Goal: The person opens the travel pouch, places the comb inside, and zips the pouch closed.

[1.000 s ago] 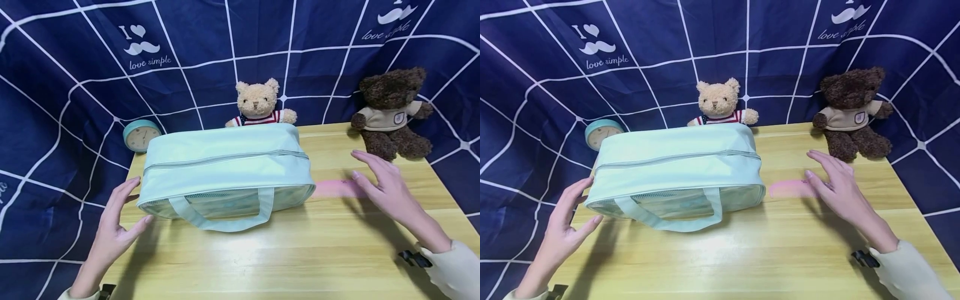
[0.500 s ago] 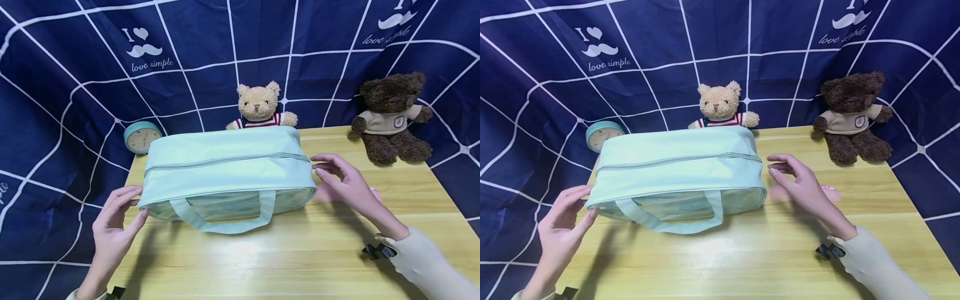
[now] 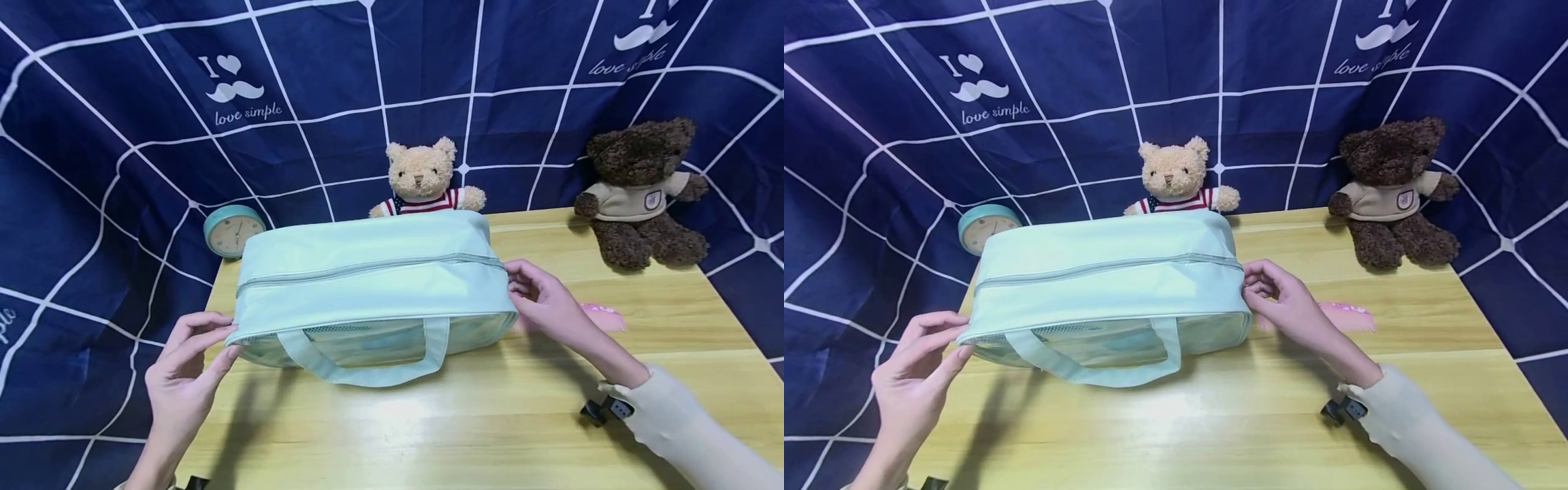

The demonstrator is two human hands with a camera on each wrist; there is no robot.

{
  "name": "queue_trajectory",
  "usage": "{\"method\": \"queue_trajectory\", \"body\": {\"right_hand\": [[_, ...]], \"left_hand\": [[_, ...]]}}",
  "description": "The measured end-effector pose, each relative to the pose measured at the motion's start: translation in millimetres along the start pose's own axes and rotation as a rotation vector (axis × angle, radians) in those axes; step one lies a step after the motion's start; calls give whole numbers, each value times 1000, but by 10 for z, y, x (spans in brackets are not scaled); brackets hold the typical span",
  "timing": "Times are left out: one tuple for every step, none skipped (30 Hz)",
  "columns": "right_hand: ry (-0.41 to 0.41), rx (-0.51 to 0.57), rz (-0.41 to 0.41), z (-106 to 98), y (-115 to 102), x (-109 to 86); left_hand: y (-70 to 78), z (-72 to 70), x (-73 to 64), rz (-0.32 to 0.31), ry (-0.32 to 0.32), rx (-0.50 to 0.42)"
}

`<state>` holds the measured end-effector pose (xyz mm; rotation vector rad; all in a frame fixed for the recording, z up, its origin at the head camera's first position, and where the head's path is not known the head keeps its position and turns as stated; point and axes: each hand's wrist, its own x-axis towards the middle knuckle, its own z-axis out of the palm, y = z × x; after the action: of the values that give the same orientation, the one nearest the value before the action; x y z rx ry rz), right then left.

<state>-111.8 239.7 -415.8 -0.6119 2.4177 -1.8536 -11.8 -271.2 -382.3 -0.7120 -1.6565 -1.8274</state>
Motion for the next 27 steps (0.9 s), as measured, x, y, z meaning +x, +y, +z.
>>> {"method": "queue_trajectory", "body": {"right_hand": [[-5, 14, 10, 6, 4, 6], [-16, 31, 25, 11, 3, 12], [-29, 46, 38, 13, 1, 21], [-43, 58, 54, 15, 1, 30], [-57, 65, 65, 13, -2, 36], [-72, 67, 76, 10, -8, 41], [-85, 60, 85, 4, -12, 42], [-98, 52, 92, -3, -16, 42], [-109, 41, 97, -13, -22, 40], [-121, 33, 102, -25, -25, 36], [-136, 29, 108, -40, -28, 31], [-155, 36, 120, -53, -29, 27], [-172, 50, 133, -67, -25, 21], [-192, 79, 153, -79, -23, 16], [-210, 111, 170, -87, -18, 14], [-230, 163, 194, -89, -10, 13], [-250, 220, 220, -86, -1, 14], [-272, 281, 244, -75, 8, 18], [-290, 335, 264, -60, 17, 22], [-305, 386, 279, -43, 26, 28], [-315, 426, 288, -25, 36, 32], [-321, 463, 302, -10, 43, 32], [-325, 476, 303, 2, 49, 30], [-326, 482, 302, 6, 56, 23], [-322, 483, 300, 6, 60, 14], [-318, 481, 298, 1, 64, 3], [-315, 477, 296, -5, 66, -7]], "left_hand": [[-6, 0, 1, -2, 3, -11], [-13, 0, 2, -4, 5, -21], [-22, 2, 2, -7, 10, -35], [-32, 5, -1, -9, 15, -51], [-42, 9, -4, -14, 21, -66], [-51, 13, -7, -18, 27, -77], [-58, 17, -8, -23, 32, -87], [-66, 22, -11, -26, 35, -95], [-71, 26, -13, -28, 38, -102], [-75, 29, -14, -31, 40, -105], [-75, 34, -13, -34, 44, -105], [-76, 37, -13, -35, 46, -104], [-77, 39, -13, -36, 48, -102], [-77, 40, -14, -36, 49, -100], [-77, 43, -12, -39, 52, -97], [-77, 45, -11, -41, 54, -94], [-75, 47, -9, -43, 57, -93], [-74, 46, -9, -44, 61, -92], [-70, 44, -9, -45, 65, -93], [-67, 42, -9, -45, 68, -95], [-66, 41, -6, -45, 71, -96], [-63, 38, -6, -45, 71, -99], [-62, 37, -6, -46, 71, -99], [-64, 36, -5, -48, 69, -97], [-69, 37, -4, -51, 66, -95], [-77, 39, -3, -54, 62, -93], [-83, 42, -2, -57, 59, -92]]}}
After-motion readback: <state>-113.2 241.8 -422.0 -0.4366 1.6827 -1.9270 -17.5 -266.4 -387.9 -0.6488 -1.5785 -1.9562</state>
